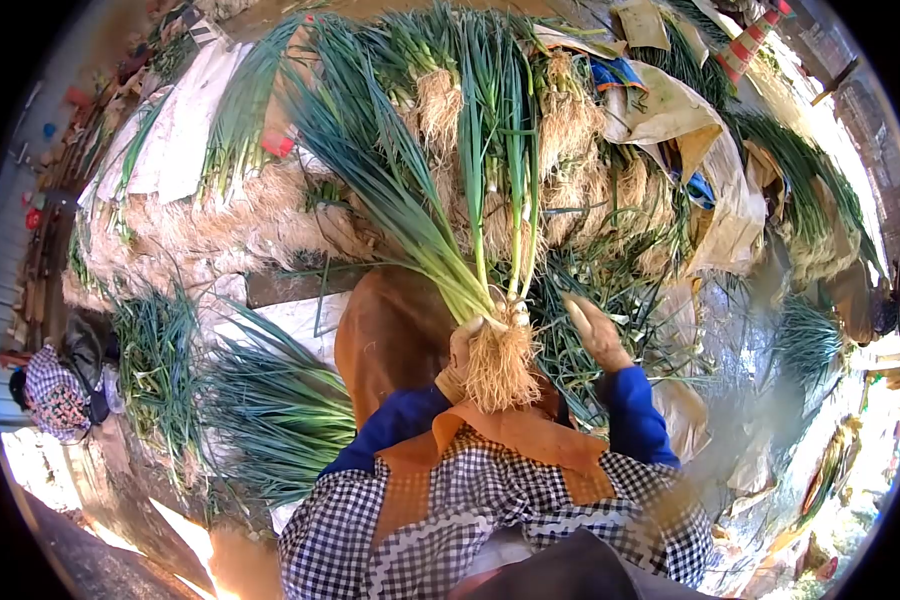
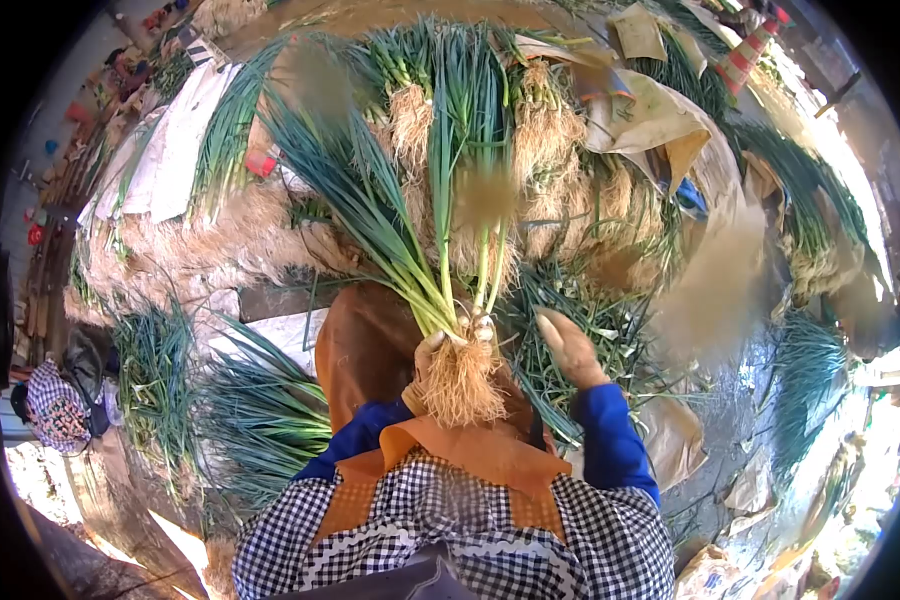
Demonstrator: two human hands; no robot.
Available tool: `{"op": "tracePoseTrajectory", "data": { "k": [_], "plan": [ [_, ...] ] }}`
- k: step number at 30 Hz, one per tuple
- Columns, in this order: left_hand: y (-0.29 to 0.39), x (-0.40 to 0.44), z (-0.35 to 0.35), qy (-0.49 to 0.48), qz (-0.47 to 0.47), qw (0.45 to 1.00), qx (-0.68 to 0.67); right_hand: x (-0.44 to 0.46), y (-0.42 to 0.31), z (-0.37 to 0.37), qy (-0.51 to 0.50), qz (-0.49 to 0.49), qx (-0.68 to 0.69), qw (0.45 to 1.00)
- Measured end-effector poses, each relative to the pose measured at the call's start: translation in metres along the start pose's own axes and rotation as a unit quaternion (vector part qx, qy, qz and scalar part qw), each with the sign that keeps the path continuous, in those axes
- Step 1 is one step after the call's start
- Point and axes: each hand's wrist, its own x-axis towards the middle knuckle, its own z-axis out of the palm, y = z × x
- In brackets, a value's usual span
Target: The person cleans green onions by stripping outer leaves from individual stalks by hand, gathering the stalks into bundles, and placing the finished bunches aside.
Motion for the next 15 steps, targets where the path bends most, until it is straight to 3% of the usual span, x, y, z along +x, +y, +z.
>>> {"op": "tracePoseTrajectory", "data": {
  "k": [1, 2, 3, 5, 6, 7, 9, 11, 12, 13, 14, 15],
  "plan": [
    [0.0, 0.0, -0.002, 0.0, 0.001, 1.0, 0.003, 0.015, -0.026, 0.012, -0.058, -0.019, 0.171, 0.983],
    [0.003, 0.0, -0.007, 0.014, 0.002, 1.0, 0.015, 0.031, -0.016, 0.033, -0.109, -0.01, 0.227, 0.968],
    [0.005, 0.0, -0.01, 0.027, 0.004, 0.999, 0.028, 0.036, -0.005, 0.065, -0.029, 0.024, 0.228, 0.973],
    [0.008, -0.003, -0.009, 0.04, 0.014, 0.999, 0.031, 0.037, -0.027, 0.069, -0.046, -0.06, 0.095, 0.993],
    [0.008, -0.006, -0.009, 0.056, 0.017, 0.998, 0.028, 0.03, -0.059, 0.057, 0.011, -0.071, 0.009, 0.997],
    [0.009, -0.008, -0.01, 0.072, 0.017, 0.997, 0.024, 0.026, -0.046, 0.06, 0.048, -0.143, -0.111, 0.982],
    [0.011, 0.0, -0.003, 0.061, 0.035, 0.995, 0.069, -0.001, -0.05, 0.041, -0.057, -0.297, -0.272, 0.914],
    [0.015, 0.003, -0.005, 0.042, 0.017, 0.999, 0.008, -0.027, -0.043, 0.021, -0.168, -0.35, -0.144, 0.91],
    [0.018, 0.002, 0.002, 0.033, -0.019, 0.999, 0.015, -0.027, 0.005, 0.018, -0.087, -0.388, -0.082, 0.914],
    [0.014, 0.002, -0.001, 0.034, -0.023, 0.999, 0.012, -0.024, 0.014, -0.006, -0.22, -0.232, -0.385, 0.866],
    [0.009, 0.004, -0.006, 0.012, -0.008, 1.0, 0.013, -0.01, -0.002, -0.025, -0.212, 0.034, -0.502, 0.838],
    [0.004, 0.008, -0.012, -0.013, 0.009, 1.0, 0.014, -0.002, -0.01, -0.03, -0.108, 0.027, -0.497, 0.86]
  ]
}}
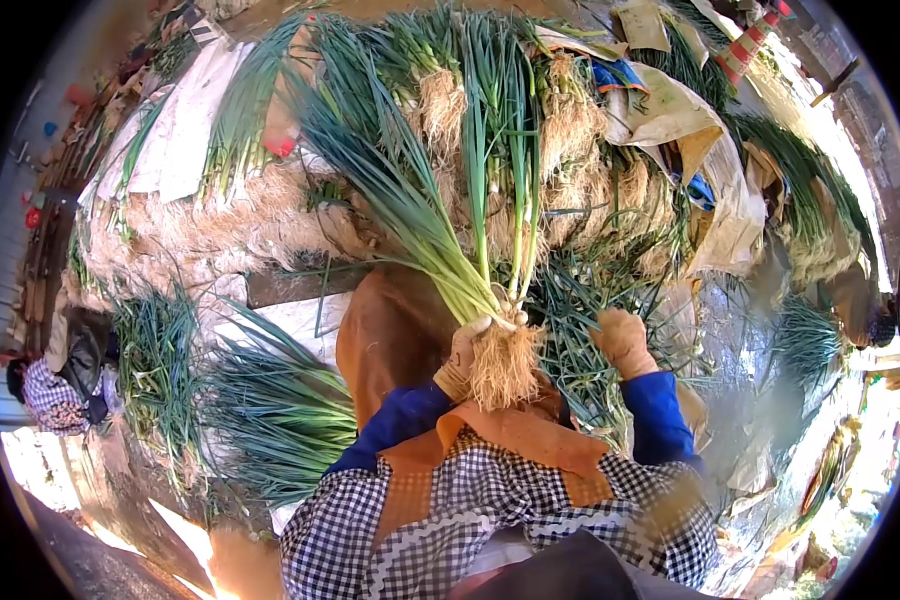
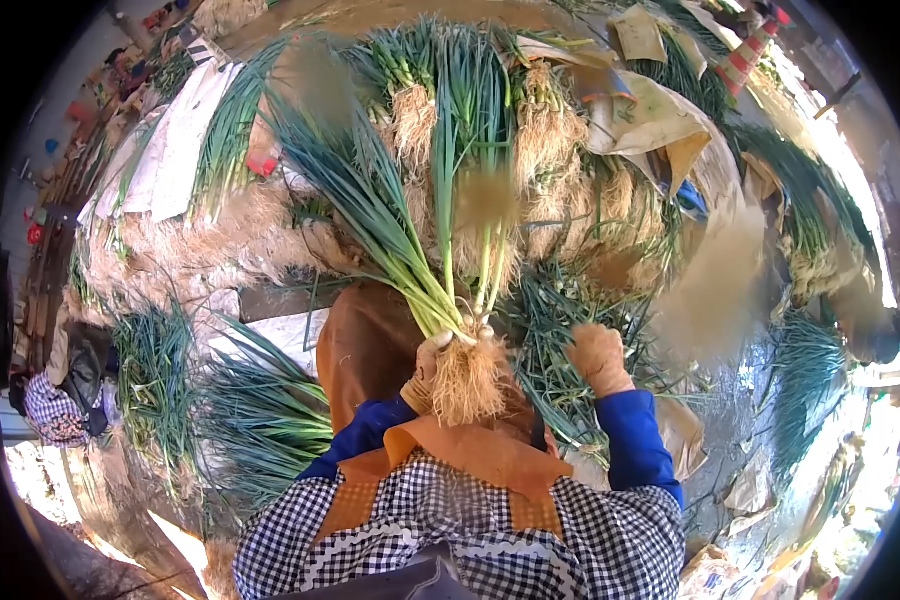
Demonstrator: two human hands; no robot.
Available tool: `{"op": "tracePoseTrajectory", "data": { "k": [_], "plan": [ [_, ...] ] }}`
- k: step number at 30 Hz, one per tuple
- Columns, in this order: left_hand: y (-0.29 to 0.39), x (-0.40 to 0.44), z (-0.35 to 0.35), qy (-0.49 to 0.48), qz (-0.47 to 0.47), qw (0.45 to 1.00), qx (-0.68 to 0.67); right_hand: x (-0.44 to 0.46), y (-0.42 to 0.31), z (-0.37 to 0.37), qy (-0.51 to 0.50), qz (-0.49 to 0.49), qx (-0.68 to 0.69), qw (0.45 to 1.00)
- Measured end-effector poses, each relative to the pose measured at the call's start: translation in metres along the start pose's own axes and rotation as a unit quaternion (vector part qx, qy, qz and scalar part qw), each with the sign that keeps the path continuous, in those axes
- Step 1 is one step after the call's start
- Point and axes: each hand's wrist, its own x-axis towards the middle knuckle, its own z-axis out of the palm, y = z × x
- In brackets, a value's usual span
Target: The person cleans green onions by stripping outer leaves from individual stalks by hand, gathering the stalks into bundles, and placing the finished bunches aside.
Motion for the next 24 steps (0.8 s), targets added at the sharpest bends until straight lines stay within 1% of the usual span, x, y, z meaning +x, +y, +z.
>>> {"op": "tracePoseTrajectory", "data": {
  "k": [1, 2, 4, 5, 6, 7, 8, 9, 10, 11, 12, 13, 14, 16, 17, 18, 20, 21, 22, 24],
  "plan": [
    [-0.004, 0.005, -0.006, -0.037, 0.024, 0.999, -0.002, 0.009, -0.013, -0.017, 0.123, -0.029, 0.223, 0.966],
    [-0.004, 0.001, -0.003, -0.034, 0.027, 0.999, -0.004, 0.015, -0.035, -0.031, 0.231, -0.057, 0.437, 0.868],
    [0.003, -0.009, 0.008, 0.061, 0.006, 0.991, 0.118, 0.03, -0.061, -0.055, 0.113, -0.073, 0.397, 0.908],
    [0.001, -0.008, -0.004, 0.086, 0.021, 0.987, 0.136, 0.043, -0.069, -0.058, 0.071, -0.081, 0.309, 0.945],
    [0.002, -0.011, -0.003, 0.085, 0.023, 0.986, 0.139, 0.054, -0.072, -0.058, 0.028, -0.086, 0.217, 0.972],
    [0.005, -0.013, -0.002, 0.088, 0.003, 0.98, 0.179, 0.06, -0.073, -0.059, -0.006, -0.141, 0.184, 0.973],
    [0.007, -0.014, -0.002, 0.093, -0.017, 0.972, 0.217, 0.083, -0.056, -0.009, 0.225, -0.426, 0.156, 0.862],
    [0.009, -0.014, -0.013, 0.092, -0.041, 0.976, 0.192, 0.084, -0.058, -0.005, 0.246, -0.461, 0.183, 0.833],
    [0.008, -0.017, -0.009, 0.097, -0.043, 0.976, 0.188, 0.081, -0.06, 0.0, 0.263, -0.492, 0.212, 0.803],
    [0.007, -0.018, 0.0, 0.093, -0.038, 0.981, 0.168, 0.059, -0.062, -0.021, 0.243, -0.482, 0.314, 0.781],
    [0.008, -0.017, 0.005, 0.088, -0.032, 0.984, 0.15, 0.042, -0.061, -0.039, -0.129, -0.264, 0.499, 0.815],
    [0.009, -0.01, -0.004, 0.027, 0.004, 0.985, 0.172, 0.032, -0.048, -0.034, -0.147, -0.313, 0.558, 0.754],
    [0.01, -0.008, -0.004, 0.029, 0.003, 0.985, 0.17, 0.02, -0.029, -0.027, -0.164, -0.359, 0.611, 0.686],
    [0.009, -0.007, 0.001, -0.024, -0.015, 0.99, 0.135, -0.002, -0.006, -0.027, -0.169, -0.215, 0.726, 0.631],
    [0.008, -0.01, 0.02, 0.001, -0.016, 0.994, 0.105, 0.0, -0.016, -0.034, -0.058, -0.169, 0.648, 0.74],
    [0.008, -0.011, 0.014, 0.001, -0.021, 0.994, 0.105, 0.006, -0.032, -0.041, 0.055, -0.117, 0.55, 0.825],
    [0.012, -0.009, 0.001, 0.025, -0.023, 0.991, 0.132, 0.021, -0.052, -0.038, 0.126, -0.194, 0.448, 0.864],
    [0.013, -0.011, -0.003, 0.06, -0.003, 0.983, 0.171, 0.025, -0.056, -0.04, 0.037, -0.148, 0.356, 0.922],
    [0.016, -0.013, -0.007, 0.063, -0.001, 0.983, 0.173, 0.031, -0.062, -0.043, -0.025, -0.131, 0.27, 0.954],
    [0.022, -0.013, -0.007, 0.012, -0.038, 0.982, 0.187, 0.037, -0.072, -0.043, -0.046, -0.182, 0.35, 0.918]
  ]
}}
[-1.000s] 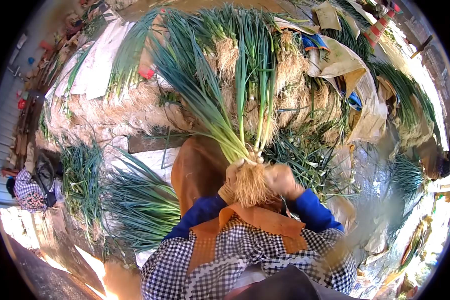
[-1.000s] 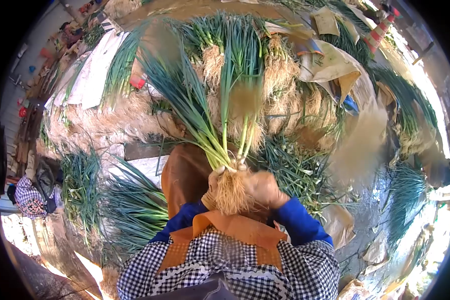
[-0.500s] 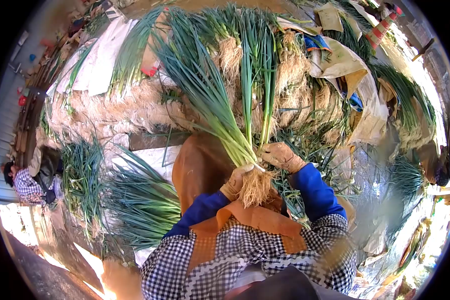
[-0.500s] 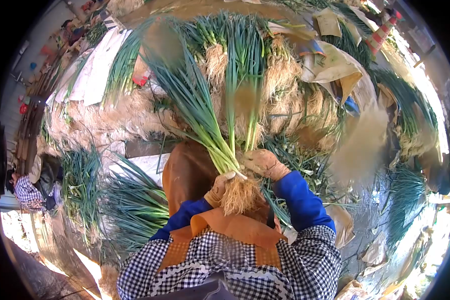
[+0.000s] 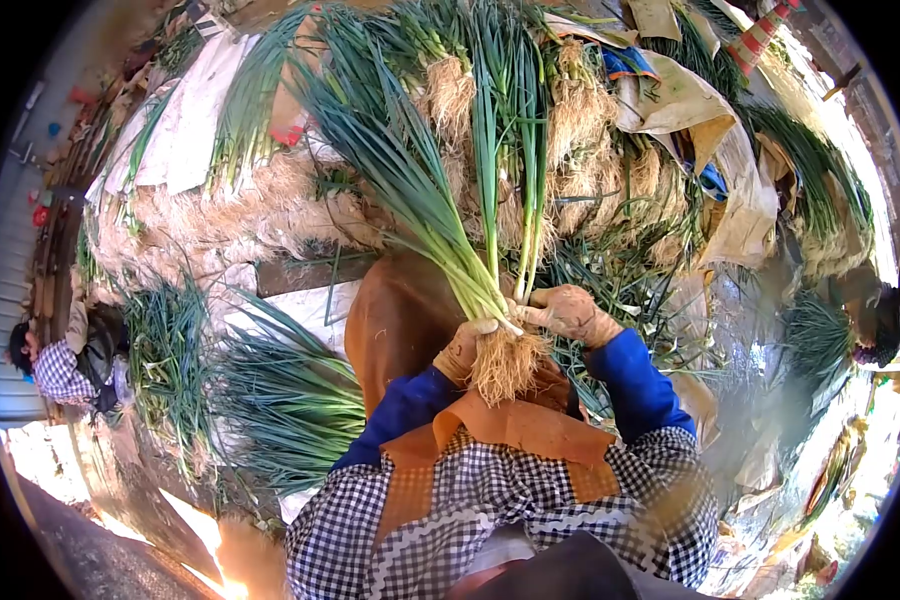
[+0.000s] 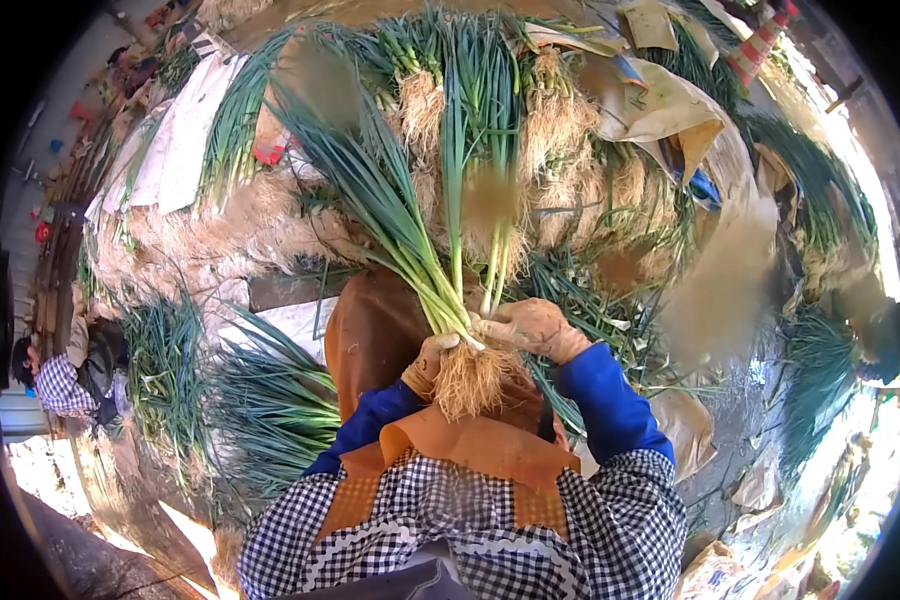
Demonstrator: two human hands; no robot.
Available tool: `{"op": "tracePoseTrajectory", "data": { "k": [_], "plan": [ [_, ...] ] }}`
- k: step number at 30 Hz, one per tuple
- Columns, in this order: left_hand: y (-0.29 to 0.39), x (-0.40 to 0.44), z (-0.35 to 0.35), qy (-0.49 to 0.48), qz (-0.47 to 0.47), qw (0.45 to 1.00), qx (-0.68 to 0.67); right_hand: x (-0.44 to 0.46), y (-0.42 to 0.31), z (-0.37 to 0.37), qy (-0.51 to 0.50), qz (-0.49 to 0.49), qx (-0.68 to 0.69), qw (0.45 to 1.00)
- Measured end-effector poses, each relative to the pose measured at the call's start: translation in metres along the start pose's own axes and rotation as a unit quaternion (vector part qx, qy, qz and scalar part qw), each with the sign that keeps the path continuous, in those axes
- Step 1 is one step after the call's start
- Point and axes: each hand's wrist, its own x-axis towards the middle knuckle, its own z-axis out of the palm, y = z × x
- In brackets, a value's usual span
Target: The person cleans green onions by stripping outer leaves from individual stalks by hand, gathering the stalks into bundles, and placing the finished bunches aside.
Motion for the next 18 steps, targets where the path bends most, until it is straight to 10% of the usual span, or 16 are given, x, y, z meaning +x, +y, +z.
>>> {"op": "tracePoseTrajectory", "data": {
  "k": [1, 2, 4, 5, 8, 12, 18],
  "plan": [
    [-0.001, 0.001, 0.0, 0.011, 0.011, 1.0, 0.023, 0.004, 0.008, 0.003, -0.006, -0.026, 0.028, 0.999],
    [-0.001, 0.001, 0.002, 0.012, 0.011, 1.0, 0.022, 0.012, 0.008, 0.006, 0.137, -0.287, -0.128, 0.94],
    [-0.001, -0.002, 0.004, 0.047, -0.004, 0.997, 0.061, 0.002, 0.006, 0.016, 0.07, -0.096, -0.092, 0.989],
    [-0.006, -0.003, -0.015, 0.013, -0.021, 0.999, 0.028, 0.003, 0.023, 0.026, 0.125, -0.216, -0.053, 0.967],
    [-0.005, 0.001, 0.003, -0.015, 0.006, 0.999, -0.044, -0.034, 0.005, -0.007, -0.078, -0.104, 0.149, 0.98],
    [-0.012, 0.002, 0.001, -0.095, -0.019, 0.972, -0.214, -0.024, 0.041, 0.003, 0.028, 0.055, 0.276, 0.959],
    [-0.008, -0.013, 0.019, -0.114, 0.041, 0.947, -0.297, 0.02, 0.024, 0.038, -0.103, -0.063, 0.672, 0.731]
  ]
}}
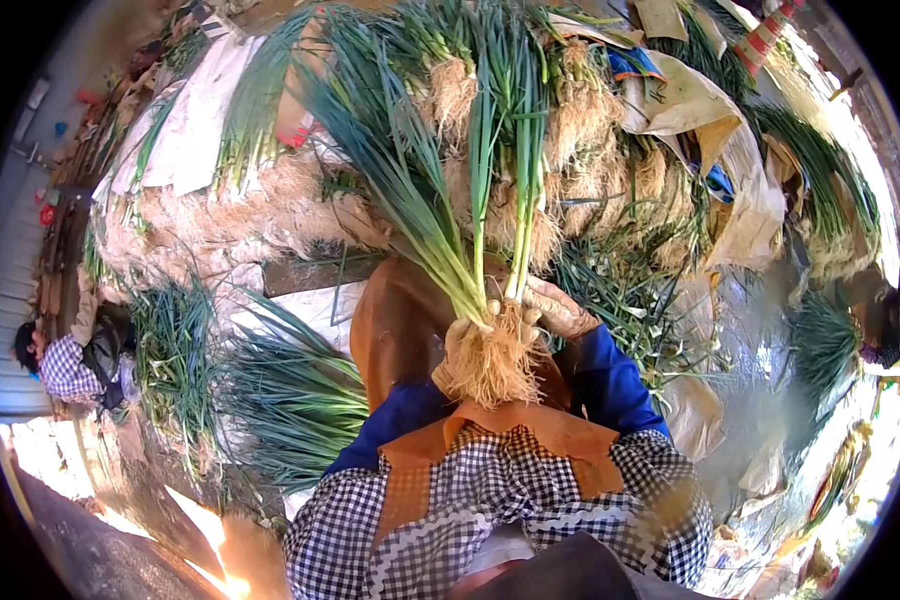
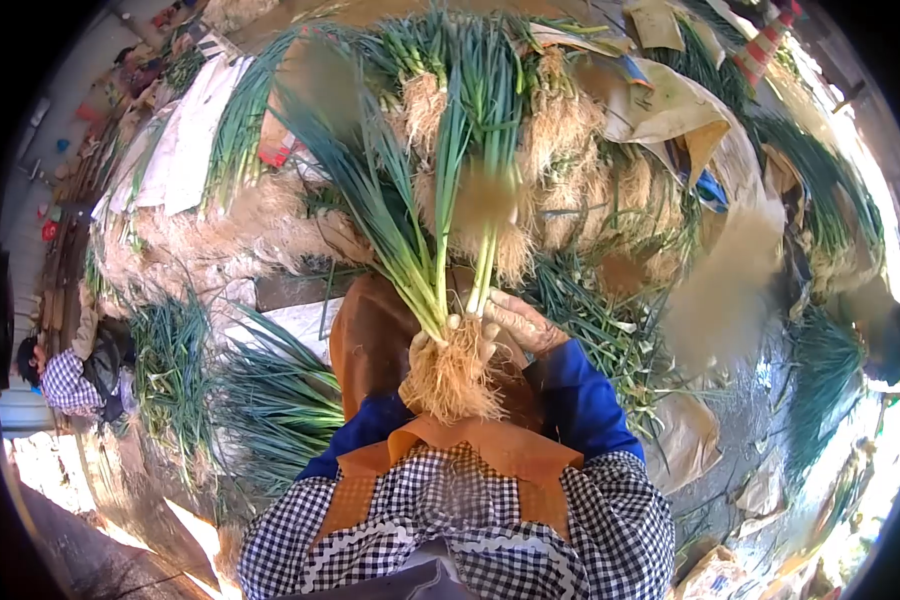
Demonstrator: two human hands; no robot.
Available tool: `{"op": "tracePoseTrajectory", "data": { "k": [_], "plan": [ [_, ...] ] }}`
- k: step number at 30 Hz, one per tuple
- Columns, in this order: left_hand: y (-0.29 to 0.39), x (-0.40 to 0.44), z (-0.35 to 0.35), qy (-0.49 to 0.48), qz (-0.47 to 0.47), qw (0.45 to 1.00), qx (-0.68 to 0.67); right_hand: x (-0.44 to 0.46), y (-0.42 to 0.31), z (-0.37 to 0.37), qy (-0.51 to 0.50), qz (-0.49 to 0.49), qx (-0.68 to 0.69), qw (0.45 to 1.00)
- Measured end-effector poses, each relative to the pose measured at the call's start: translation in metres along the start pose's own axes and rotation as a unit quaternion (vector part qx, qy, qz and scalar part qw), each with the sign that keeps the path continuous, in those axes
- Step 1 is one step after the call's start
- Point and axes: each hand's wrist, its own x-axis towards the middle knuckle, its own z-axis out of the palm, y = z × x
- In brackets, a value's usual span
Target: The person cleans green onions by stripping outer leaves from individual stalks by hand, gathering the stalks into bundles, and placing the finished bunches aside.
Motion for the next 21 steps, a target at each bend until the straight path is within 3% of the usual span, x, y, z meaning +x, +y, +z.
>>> {"op": "tracePoseTrajectory", "data": {
  "k": [2, 3, 4, 6, 7, 8, 9, 10, 11, 12, 13, 14, 15, 16, 18, 19, 20, 21],
  "plan": [
    [0.013, -0.007, 0.009, -0.026, -0.086, 0.996, -0.012, 0.002, -0.005, 0.02, -0.01, -0.01, -0.004, 1.0],
    [0.018, -0.01, 0.002, -0.022, -0.082, 0.996, -0.011, 0.002, -0.007, 0.038, -0.001, -0.037, 0.002, 0.999],
    [0.024, -0.013, -0.012, -0.022, -0.081, 0.996, 0.003, 0.003, 0.0, 0.038, 0.06, -0.115, -0.203, 0.971],
    [0.029, -0.014, -0.026, -0.023, -0.085, 0.996, 0.016, -0.021, -0.007, 0.028, -0.081, -0.126, -0.216, 0.965],
    [0.029, -0.013, -0.029, 0.022, -0.087, 0.996, 0.026, -0.039, -0.013, 0.033, -0.148, -0.141, -0.163, 0.965],
    [0.025, -0.012, -0.031, 0.068, -0.087, 0.993, 0.032, -0.059, -0.037, 0.046, -0.106, -0.101, -0.252, 0.956],
    [0.013, -0.004, 0.003, 0.105, -0.055, 0.99, 0.079, -0.057, -0.037, 0.043, -0.088, -0.146, -0.179, 0.969],
    [0.011, -0.001, -0.001, 0.102, -0.059, 0.99, 0.076, -0.051, -0.04, 0.033, -0.026, -0.219, -0.374, 0.901],
    [0.009, 0.001, -0.009, 0.087, -0.047, 0.991, 0.089, -0.044, -0.043, 0.023, 0.063, -0.269, -0.55, 0.788],
    [0.009, 0.003, -0.012, 0.072, -0.033, 0.992, 0.103, -0.041, -0.048, 0.03, 0.135, -0.161, -0.593, 0.777],
    [0.014, -0.002, -0.013, 0.15, -0.061, 0.978, 0.131, -0.031, -0.047, 0.034, 0.118, -0.185, -0.582, 0.783],
    [0.013, 0.0, -0.011, 0.148, -0.059, 0.978, 0.133, -0.022, -0.044, 0.033, 0.097, -0.208, -0.57, 0.789],
    [0.01, -0.001, -0.007, 0.158, -0.043, 0.978, 0.129, -0.015, -0.036, 0.022, 0.087, -0.231, -0.626, 0.74],
    [0.008, 0.0, -0.006, 0.166, -0.027, 0.978, 0.126, -0.007, -0.024, 0.005, 0.084, -0.249, -0.62, 0.739],
    [0.009, -0.003, -0.019, 0.157, -0.008, 0.982, 0.107, -0.006, -0.021, 0.012, 0.093, -0.118, -0.454, 0.878],
    [0.01, -0.002, -0.018, 0.179, -0.012, 0.978, 0.106, -0.021, -0.02, 0.024, 0.014, -0.11, -0.317, 0.942],
    [0.011, -0.001, -0.016, 0.202, -0.017, 0.974, 0.104, -0.036, -0.024, 0.029, -0.123, -0.085, -0.187, 0.971],
    [0.001, 0.007, 0.008, 0.147, -0.012, 0.983, 0.108, -0.051, -0.029, 0.034, -0.248, -0.021, -0.054, 0.967]
  ]
}}
